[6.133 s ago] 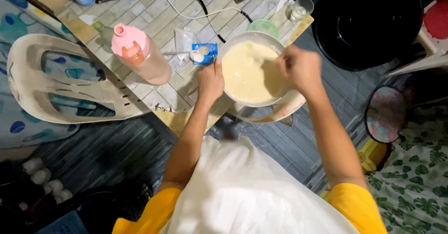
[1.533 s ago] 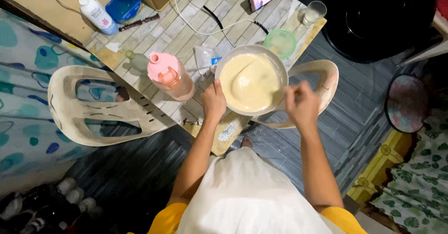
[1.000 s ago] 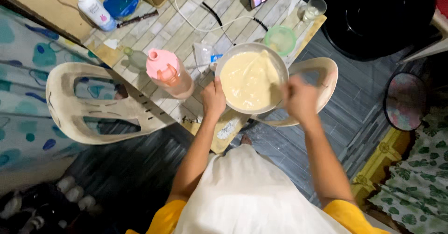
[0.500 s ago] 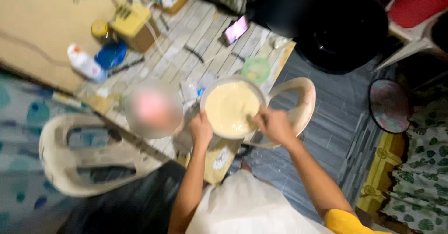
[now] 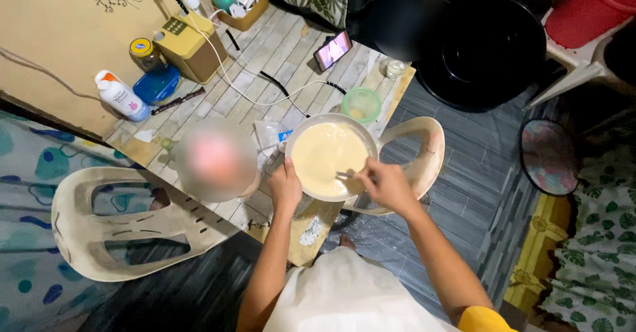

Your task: The person stirs a mixture in a bowl using a fork and a spoon, then opens a small blue packet and adds the contents to the batter. They continue stirring the batter until it reaches a uniform consistency.

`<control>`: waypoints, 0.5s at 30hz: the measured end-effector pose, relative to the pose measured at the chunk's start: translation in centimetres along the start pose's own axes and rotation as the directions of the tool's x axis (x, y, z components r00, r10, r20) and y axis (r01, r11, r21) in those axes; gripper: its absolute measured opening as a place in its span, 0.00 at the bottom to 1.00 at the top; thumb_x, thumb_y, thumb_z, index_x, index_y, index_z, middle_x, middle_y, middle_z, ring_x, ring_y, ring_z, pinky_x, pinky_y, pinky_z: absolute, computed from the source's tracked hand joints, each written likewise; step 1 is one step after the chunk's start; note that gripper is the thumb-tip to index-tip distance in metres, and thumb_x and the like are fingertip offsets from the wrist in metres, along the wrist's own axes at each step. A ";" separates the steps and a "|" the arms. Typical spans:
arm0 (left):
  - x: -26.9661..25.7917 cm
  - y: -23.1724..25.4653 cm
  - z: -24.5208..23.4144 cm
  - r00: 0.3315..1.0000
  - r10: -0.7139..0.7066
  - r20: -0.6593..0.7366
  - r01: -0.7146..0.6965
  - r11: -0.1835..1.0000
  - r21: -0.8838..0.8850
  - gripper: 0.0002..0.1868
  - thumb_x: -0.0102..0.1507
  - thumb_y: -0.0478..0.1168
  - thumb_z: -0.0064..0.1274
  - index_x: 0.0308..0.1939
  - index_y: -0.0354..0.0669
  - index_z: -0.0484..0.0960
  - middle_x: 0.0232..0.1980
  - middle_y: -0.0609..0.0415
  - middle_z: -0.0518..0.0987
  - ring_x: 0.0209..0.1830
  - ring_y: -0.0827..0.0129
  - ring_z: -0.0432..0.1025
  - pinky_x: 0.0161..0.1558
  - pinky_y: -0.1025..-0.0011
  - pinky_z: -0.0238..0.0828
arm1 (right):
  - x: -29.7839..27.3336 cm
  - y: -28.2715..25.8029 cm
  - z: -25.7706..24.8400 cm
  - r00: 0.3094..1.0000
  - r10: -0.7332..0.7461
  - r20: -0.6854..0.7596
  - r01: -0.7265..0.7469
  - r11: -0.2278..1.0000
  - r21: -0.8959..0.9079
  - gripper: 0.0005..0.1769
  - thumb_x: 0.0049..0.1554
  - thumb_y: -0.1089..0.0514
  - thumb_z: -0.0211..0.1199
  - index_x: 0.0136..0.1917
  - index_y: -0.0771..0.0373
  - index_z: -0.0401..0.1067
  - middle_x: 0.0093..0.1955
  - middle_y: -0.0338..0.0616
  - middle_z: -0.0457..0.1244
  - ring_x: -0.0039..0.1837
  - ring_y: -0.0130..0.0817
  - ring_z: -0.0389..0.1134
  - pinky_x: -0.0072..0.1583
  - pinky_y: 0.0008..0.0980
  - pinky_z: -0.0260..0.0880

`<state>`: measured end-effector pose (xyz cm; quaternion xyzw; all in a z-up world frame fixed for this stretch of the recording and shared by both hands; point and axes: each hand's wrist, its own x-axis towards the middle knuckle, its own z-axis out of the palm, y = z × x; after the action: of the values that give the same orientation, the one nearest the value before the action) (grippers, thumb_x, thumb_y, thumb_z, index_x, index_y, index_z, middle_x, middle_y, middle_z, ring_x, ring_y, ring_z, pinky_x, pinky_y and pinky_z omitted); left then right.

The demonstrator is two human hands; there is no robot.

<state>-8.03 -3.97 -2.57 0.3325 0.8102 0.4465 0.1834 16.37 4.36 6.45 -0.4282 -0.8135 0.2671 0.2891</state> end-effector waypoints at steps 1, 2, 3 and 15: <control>0.0 0.4 -0.1 1.000 -0.003 -0.003 0.003 1.000 -0.013 0.31 0.72 0.54 0.33 0.39 0.32 0.85 0.37 0.32 0.82 0.41 0.35 0.77 0.45 0.47 0.70 | 0.0 0.0 -0.2 1.000 -0.015 0.002 0.015 0.999 0.048 0.07 0.54 0.57 0.68 0.42 0.62 0.73 0.36 0.51 0.70 0.38 0.44 0.75 0.42 0.38 0.74; -0.6 0.4 -0.3 1.000 -0.014 -0.001 0.014 1.000 -0.023 0.31 0.72 0.54 0.33 0.40 0.32 0.85 0.37 0.32 0.82 0.41 0.36 0.77 0.44 0.48 0.71 | -0.1 0.0 -0.2 1.000 -0.012 0.011 0.011 0.999 0.049 0.07 0.54 0.57 0.68 0.42 0.62 0.73 0.36 0.51 0.70 0.37 0.44 0.75 0.42 0.38 0.74; -0.9 0.5 -0.5 1.000 -0.023 0.000 0.023 1.000 -0.021 0.31 0.72 0.54 0.33 0.40 0.32 0.85 0.37 0.32 0.82 0.41 0.36 0.77 0.44 0.48 0.71 | -0.1 0.0 -0.2 0.997 0.041 -0.060 -0.044 0.998 -0.053 0.08 0.57 0.57 0.67 0.42 0.63 0.72 0.36 0.52 0.70 0.38 0.46 0.74 0.42 0.40 0.73; -0.9 0.4 -0.5 0.998 -0.057 -0.019 0.057 0.998 0.012 0.30 0.72 0.54 0.34 0.40 0.33 0.85 0.38 0.31 0.82 0.42 0.35 0.76 0.47 0.46 0.69 | -1.5 1.0 0.7 0.997 0.074 0.025 -0.075 0.997 0.018 0.10 0.58 0.56 0.68 0.42 0.63 0.70 0.33 0.52 0.69 0.36 0.47 0.71 0.40 0.42 0.70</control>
<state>-7.54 -4.72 -2.01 0.3064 0.8239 0.4388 0.1866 17.15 3.40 4.92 -0.4520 -0.7979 0.2908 0.2730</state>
